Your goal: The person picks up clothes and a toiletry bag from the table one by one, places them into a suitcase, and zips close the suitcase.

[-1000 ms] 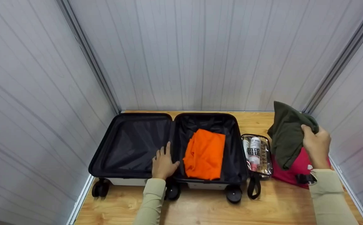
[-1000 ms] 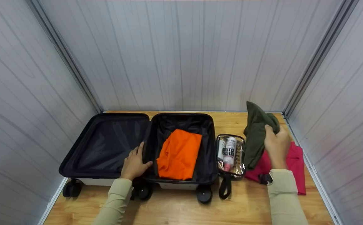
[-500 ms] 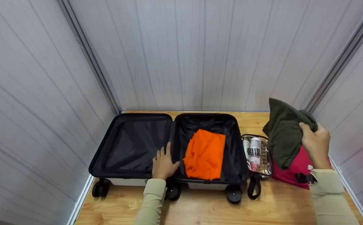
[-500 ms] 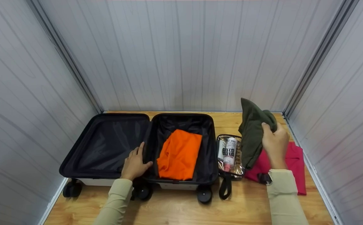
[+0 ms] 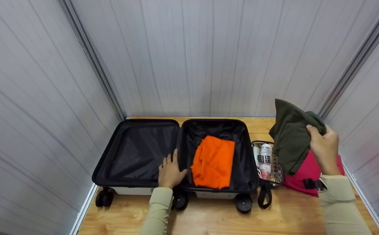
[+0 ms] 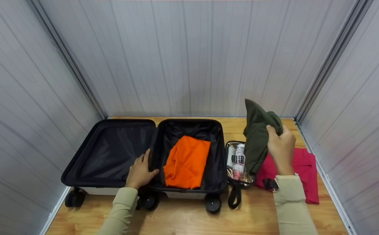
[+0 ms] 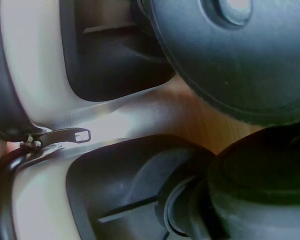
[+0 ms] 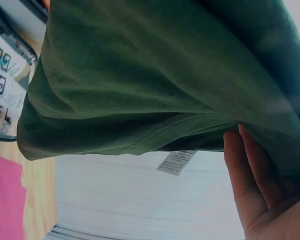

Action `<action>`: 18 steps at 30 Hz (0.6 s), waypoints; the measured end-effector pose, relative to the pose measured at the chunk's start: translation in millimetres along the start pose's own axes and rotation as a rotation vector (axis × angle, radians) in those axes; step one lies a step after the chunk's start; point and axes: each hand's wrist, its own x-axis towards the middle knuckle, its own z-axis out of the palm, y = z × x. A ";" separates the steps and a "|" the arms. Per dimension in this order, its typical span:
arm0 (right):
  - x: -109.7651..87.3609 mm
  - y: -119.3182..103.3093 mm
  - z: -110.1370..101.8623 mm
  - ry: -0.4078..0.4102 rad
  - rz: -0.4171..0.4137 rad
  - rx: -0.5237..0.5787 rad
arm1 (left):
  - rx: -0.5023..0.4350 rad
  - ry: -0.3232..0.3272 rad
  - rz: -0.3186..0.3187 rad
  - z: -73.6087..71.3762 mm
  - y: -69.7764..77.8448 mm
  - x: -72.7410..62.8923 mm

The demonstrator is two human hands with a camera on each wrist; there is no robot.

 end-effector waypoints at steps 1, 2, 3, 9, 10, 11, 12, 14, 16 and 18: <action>-0.4 -1.6 0.7 -0.004 -0.002 -0.002 | 0.003 -0.002 -0.001 0.3 0.1 0.2; -0.9 -3.3 1.5 -0.006 -0.005 -0.001 | 0.003 -0.004 -0.002 0.5 0.3 0.2; -1.4 -4.8 2.1 -0.008 -0.010 0.000 | 0.003 -0.005 -0.003 0.8 0.4 0.2; -6.0 -13.5 6.9 -0.007 -0.054 0.021 | -0.006 0.005 0.000 1.3 -0.2 -0.2; -6.5 -14.6 7.9 -0.004 -0.063 0.022 | -0.008 0.009 0.003 1.3 -0.3 -0.4; -6.9 -15.6 8.8 -0.002 -0.071 0.024 | -0.011 0.013 0.006 1.4 -0.5 -0.6; -7.3 -16.6 9.8 0.000 -0.081 0.024 | -0.014 0.016 0.008 1.4 -0.6 -0.7; -8.0 -18.5 11.7 0.000 -0.097 0.039 | -0.016 0.020 0.012 1.6 -1.0 -0.4; -8.5 -19.8 13.4 -0.002 -0.107 0.054 | -0.017 0.023 0.015 2.0 -1.3 0.2; -8.5 -20.3 15.3 0.000 -0.105 0.057 | -0.017 0.019 0.014 2.3 -1.6 0.8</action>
